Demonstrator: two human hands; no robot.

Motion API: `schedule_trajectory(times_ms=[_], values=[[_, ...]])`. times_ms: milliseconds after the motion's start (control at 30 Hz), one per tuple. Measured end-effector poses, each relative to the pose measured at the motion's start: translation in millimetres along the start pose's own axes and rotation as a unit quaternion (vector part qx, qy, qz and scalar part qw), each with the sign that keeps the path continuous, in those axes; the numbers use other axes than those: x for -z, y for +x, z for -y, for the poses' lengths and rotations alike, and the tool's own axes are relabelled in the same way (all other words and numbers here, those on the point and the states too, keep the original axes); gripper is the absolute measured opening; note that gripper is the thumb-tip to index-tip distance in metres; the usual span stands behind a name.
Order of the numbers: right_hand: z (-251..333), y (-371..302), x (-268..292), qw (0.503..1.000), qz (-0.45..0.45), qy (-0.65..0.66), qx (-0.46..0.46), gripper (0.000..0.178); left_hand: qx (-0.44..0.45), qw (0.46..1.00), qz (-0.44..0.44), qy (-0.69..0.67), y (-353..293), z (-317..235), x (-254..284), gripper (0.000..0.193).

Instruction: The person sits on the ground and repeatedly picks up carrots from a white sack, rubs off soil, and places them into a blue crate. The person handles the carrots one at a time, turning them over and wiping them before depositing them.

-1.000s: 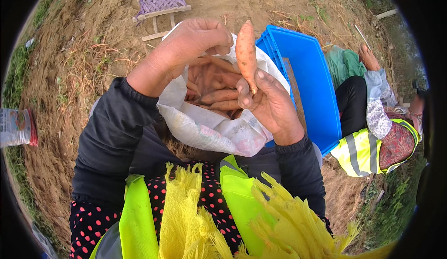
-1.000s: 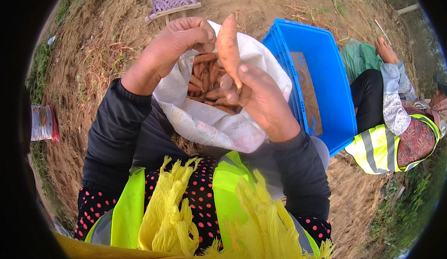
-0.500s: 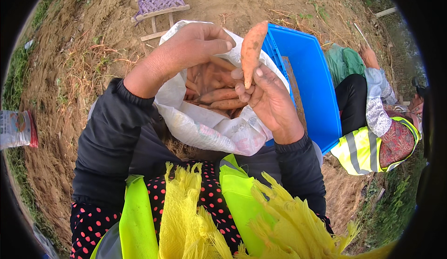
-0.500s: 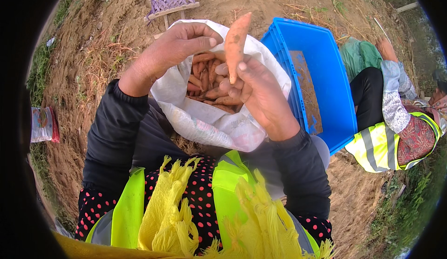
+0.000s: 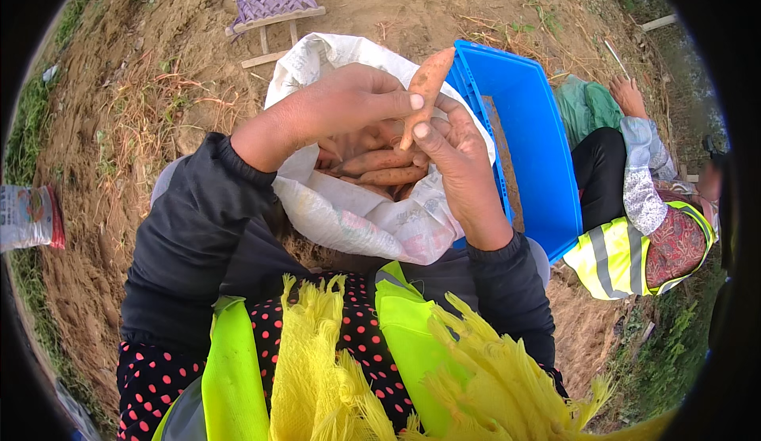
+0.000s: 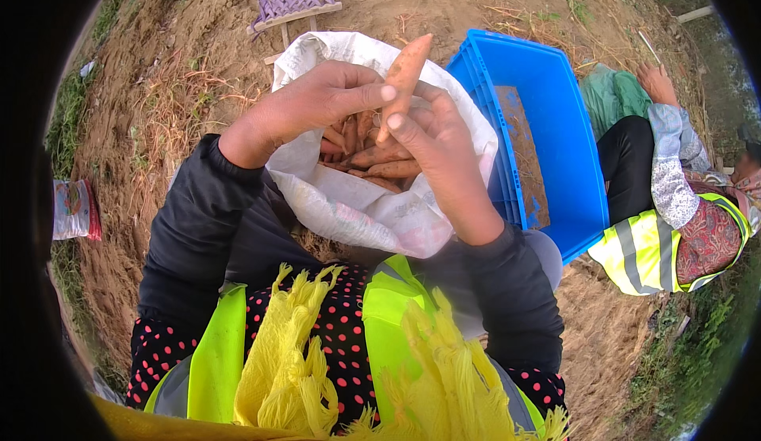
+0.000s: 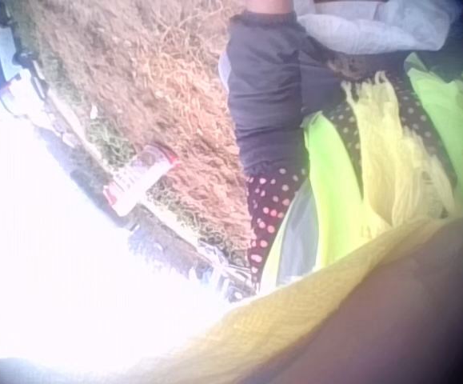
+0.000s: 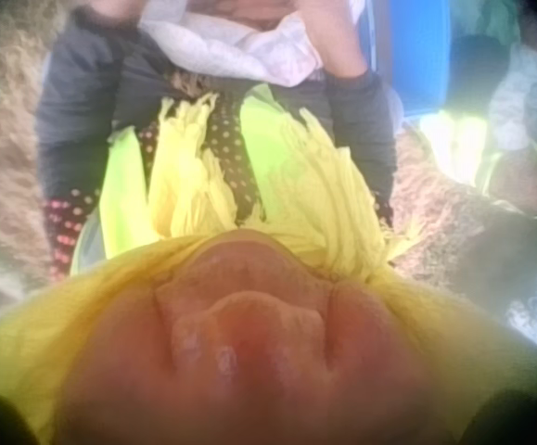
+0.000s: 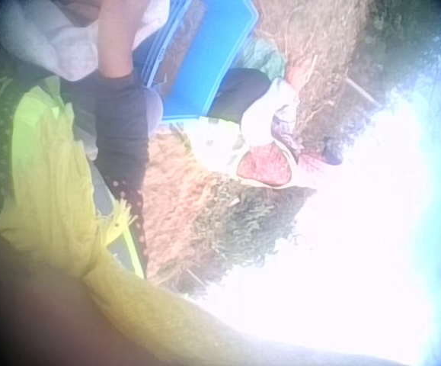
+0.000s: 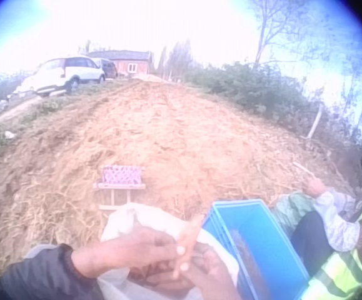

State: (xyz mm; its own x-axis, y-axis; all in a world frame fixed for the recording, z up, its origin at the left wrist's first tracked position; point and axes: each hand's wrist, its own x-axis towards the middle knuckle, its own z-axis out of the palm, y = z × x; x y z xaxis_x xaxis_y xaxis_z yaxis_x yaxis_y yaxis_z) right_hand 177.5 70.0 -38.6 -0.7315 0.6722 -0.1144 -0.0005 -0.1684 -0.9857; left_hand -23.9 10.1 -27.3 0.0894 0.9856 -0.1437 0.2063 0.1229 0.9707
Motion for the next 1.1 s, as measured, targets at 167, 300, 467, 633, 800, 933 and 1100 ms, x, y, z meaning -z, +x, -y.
schedule_trajectory(times_ms=[167, 300, 467, 633, 800, 933, 1100], values=[[5, -6, -4, 0.998, 0.020, -0.019, 0.048, 0.059, 0.020, 0.997, -0.003, -0.071, -1, -4, -5, 0.037], [11, 0, 8, 1.000, -0.008, 0.000, 0.000, 0.048, 0.057, 0.997, 0.026, -0.042, -5, -7, -1, 0.036], [13, 0, 14, 1.000, -0.010, 0.022, 0.020, 0.031, 0.061, 0.995, 0.080, -0.020, -7, -8, -1, 0.041], [19, -2, 19, 0.998, -0.053, -0.002, 0.017, 0.033, 0.019, 0.998, 0.058, -0.011, -10, -11, 8, 0.043], [18, -2, 19, 0.998, -0.059, -0.013, 0.020, 0.032, 0.036, 0.995, 0.089, -0.005, -11, -9, 13, 0.038], [16, -2, 19, 0.998, -0.060, -0.010, 0.023, 0.031, 0.040, 0.993, 0.109, -0.016, -9, -4, 13, 0.030], [17, -1, 17, 0.998, -0.064, -0.007, 0.029, 0.031, 0.042, 0.994, 0.092, -0.052, -8, -3, 13, 0.023]])
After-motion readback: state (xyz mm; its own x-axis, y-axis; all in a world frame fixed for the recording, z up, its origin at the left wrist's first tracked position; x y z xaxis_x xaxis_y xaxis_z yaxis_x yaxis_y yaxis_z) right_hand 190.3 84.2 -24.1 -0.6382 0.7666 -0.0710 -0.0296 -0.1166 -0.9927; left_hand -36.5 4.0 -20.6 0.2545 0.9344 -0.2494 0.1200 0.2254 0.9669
